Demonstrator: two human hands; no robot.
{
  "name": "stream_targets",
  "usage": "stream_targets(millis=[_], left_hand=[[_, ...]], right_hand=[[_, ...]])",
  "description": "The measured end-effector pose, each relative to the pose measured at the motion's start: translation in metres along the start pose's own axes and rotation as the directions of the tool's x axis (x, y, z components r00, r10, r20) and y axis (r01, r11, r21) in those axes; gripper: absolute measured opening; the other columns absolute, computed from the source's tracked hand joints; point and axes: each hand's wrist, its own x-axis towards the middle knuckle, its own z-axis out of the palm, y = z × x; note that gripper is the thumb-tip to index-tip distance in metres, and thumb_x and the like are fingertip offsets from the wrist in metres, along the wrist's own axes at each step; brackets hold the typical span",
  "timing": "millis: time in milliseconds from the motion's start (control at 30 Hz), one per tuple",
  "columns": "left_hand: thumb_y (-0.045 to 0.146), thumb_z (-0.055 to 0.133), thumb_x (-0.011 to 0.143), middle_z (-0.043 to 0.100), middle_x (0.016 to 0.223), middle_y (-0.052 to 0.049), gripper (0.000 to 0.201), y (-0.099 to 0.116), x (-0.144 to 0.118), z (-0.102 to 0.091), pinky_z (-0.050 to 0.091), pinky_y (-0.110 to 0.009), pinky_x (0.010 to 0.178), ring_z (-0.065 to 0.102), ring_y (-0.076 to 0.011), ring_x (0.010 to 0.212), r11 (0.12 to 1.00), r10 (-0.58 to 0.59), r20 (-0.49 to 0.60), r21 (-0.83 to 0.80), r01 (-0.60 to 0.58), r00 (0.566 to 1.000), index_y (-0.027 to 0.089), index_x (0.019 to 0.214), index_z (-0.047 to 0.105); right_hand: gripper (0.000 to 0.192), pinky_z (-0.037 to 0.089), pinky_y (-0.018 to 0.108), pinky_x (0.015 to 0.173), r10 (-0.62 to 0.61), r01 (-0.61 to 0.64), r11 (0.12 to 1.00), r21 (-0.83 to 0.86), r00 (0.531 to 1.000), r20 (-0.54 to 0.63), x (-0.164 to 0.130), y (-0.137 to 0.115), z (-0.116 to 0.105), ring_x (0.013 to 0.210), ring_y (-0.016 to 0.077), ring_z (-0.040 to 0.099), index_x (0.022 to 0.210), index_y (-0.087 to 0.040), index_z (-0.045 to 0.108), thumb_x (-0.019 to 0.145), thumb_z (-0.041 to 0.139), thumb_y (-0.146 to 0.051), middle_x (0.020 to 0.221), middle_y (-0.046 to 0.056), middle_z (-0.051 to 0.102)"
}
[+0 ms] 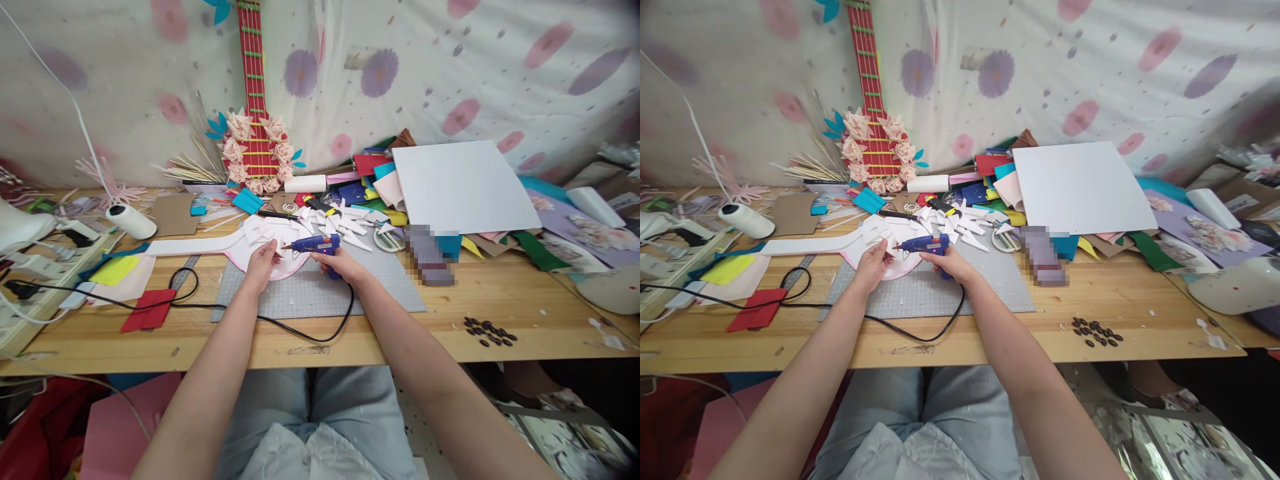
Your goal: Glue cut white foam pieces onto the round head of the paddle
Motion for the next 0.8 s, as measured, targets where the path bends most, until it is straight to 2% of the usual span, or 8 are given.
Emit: stream_targets(millis=[400,600,800], left_hand=[[0.060,0.068,0.062,0.060,0.062,-0.001,0.047,-0.0023,0.0016,-0.0023,0.035,-0.021,0.051,0.048,-0.0084,0.056,0.998,-0.009,0.024,0.069,0.007,1.000,0.013,0.067,0.065],[0.060,0.068,0.063,0.060,0.063,-0.001,0.047,-0.0037,0.0021,-0.0029,0.035,-0.021,0.050,0.047,-0.0081,0.054,0.998,-0.003,0.034,0.066,0.001,0.999,0.013,0.069,0.066],[0.057,0.068,0.066,0.060,0.063,-0.001,0.044,-0.0054,0.0029,-0.0042,0.035,-0.021,0.050,0.045,-0.0070,0.051,0.996,-0.003,0.028,0.088,0.001,1.000,0.013,0.068,0.066]], right_hand=[[0.038,0.041,0.026,0.048,-0.051,0.052,0.999,0.011,0.996,-0.073,0.0003,-0.0008,-0.0004,0.046,0.0094,0.043,0.067,-0.021,0.055,0.058,0.076,-0.052,0.048,-0.006,0.046],[0.036,0.044,0.024,0.050,-0.060,0.060,0.998,0.032,0.998,-0.015,-0.0020,-0.0050,0.0009,0.054,0.0105,0.052,0.071,-0.019,0.062,0.058,0.075,-0.050,0.067,0.001,0.064],[0.035,0.044,0.023,0.050,-0.057,0.058,0.997,0.051,0.998,-0.034,-0.0012,-0.0042,0.0008,0.064,0.0132,0.057,0.075,-0.020,0.065,0.058,0.075,-0.048,0.071,0.003,0.066]])
